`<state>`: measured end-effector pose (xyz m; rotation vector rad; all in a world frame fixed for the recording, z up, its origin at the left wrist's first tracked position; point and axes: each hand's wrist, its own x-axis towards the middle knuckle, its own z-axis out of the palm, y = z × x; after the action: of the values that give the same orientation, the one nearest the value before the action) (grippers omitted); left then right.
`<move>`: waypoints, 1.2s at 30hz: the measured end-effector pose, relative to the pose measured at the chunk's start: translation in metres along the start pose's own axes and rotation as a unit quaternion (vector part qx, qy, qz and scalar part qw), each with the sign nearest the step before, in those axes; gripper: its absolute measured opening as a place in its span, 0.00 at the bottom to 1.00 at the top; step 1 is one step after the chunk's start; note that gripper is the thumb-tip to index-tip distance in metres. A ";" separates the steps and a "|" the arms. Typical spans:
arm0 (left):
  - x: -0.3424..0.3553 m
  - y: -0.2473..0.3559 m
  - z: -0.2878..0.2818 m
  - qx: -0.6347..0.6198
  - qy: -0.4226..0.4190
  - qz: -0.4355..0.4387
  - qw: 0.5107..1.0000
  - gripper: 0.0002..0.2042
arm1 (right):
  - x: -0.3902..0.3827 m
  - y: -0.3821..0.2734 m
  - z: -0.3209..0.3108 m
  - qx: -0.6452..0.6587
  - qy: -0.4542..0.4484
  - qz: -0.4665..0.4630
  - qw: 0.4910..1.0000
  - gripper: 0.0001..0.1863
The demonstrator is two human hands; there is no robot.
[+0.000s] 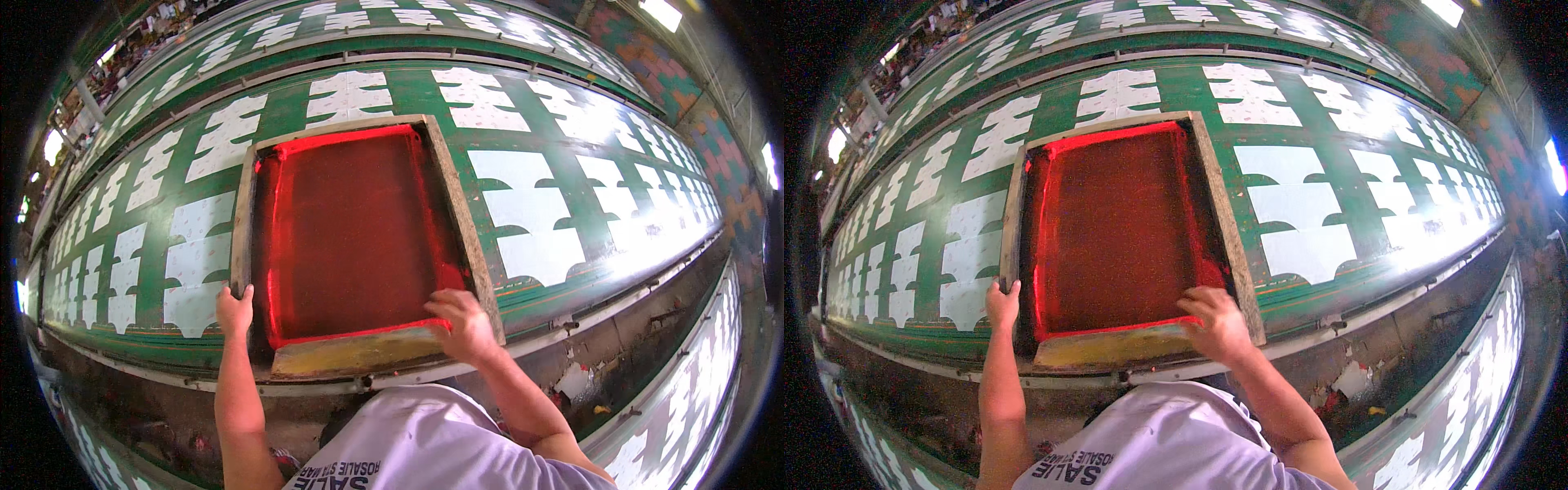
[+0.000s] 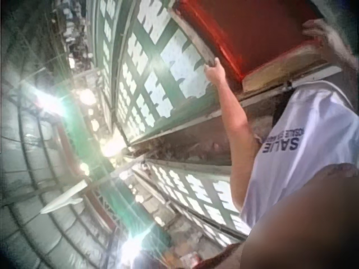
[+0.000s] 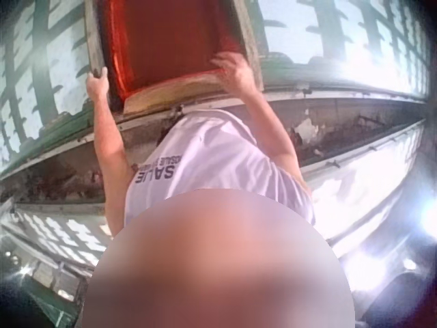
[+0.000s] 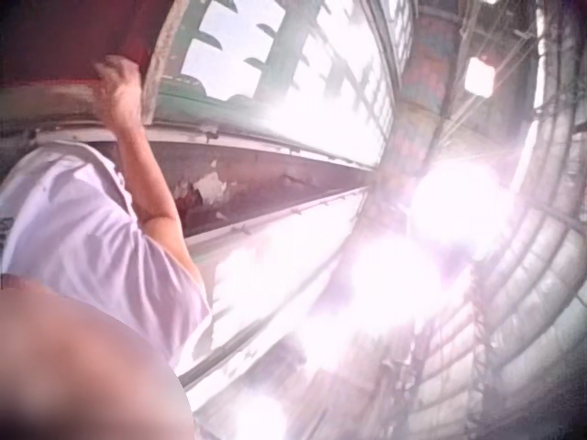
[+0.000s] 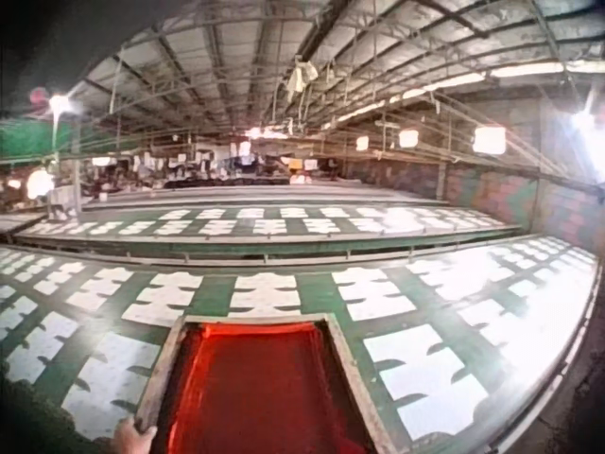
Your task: The person uses a squeegee to pull red ink across a screen-printing frame placed over a green surface with white cutout shapes. The person repeatedly repositions the frame and scrapes the ink to coat the screen, then lifts and moves the frame to a new position to continue the process.
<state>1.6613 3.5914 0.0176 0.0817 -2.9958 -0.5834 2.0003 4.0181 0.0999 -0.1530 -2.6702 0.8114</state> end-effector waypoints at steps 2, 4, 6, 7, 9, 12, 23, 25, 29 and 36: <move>0.000 0.001 0.000 -0.010 0.000 -0.008 1.000 0.31 | 0.004 0.035 -0.017 -0.073 0.055 0.087 0.992 0.25; -0.001 0.002 0.000 -0.016 0.010 -0.002 1.000 0.30 | 0.013 0.063 -0.024 -0.100 0.058 0.183 0.976 0.29; -0.002 0.002 0.001 -0.014 0.005 -0.005 1.000 0.30 | 0.024 0.082 -0.023 -0.096 0.046 0.240 0.965 0.34; -0.002 0.002 0.001 -0.020 0.003 -0.007 1.000 0.29 | 0.030 0.090 -0.022 -0.077 0.038 0.246 0.965 0.37; 0.001 0.001 0.001 -0.031 -0.002 -0.007 1.000 0.28 | 0.042 0.101 -0.015 -0.049 0.010 0.291 0.955 0.42; 0.001 -0.001 0.004 -0.027 0.031 0.022 0.999 0.28 | 0.053 0.107 -0.005 -0.079 0.016 0.293 0.953 0.45; 0.013 -0.028 0.014 -0.061 -0.007 0.013 0.998 0.27 | 0.071 0.098 -0.005 -0.069 0.046 0.352 0.932 0.36; 0.021 -0.030 0.012 -0.126 -0.057 0.009 0.990 0.24 | 0.073 0.091 -0.014 -0.065 0.071 0.320 0.942 0.35; 0.020 -0.021 0.002 -0.238 -0.078 -0.032 0.968 0.19 | 0.077 0.080 -0.044 -0.039 0.062 0.319 0.945 0.34; -0.005 0.042 0.005 -0.261 -0.076 0.006 0.962 0.19 | 0.083 0.128 -0.110 -0.053 0.073 0.286 0.954 0.33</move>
<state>1.6642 3.6322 0.0286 -0.0197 -2.8622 -1.4075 1.9619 4.1980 0.1382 -1.0088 -2.5447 0.7702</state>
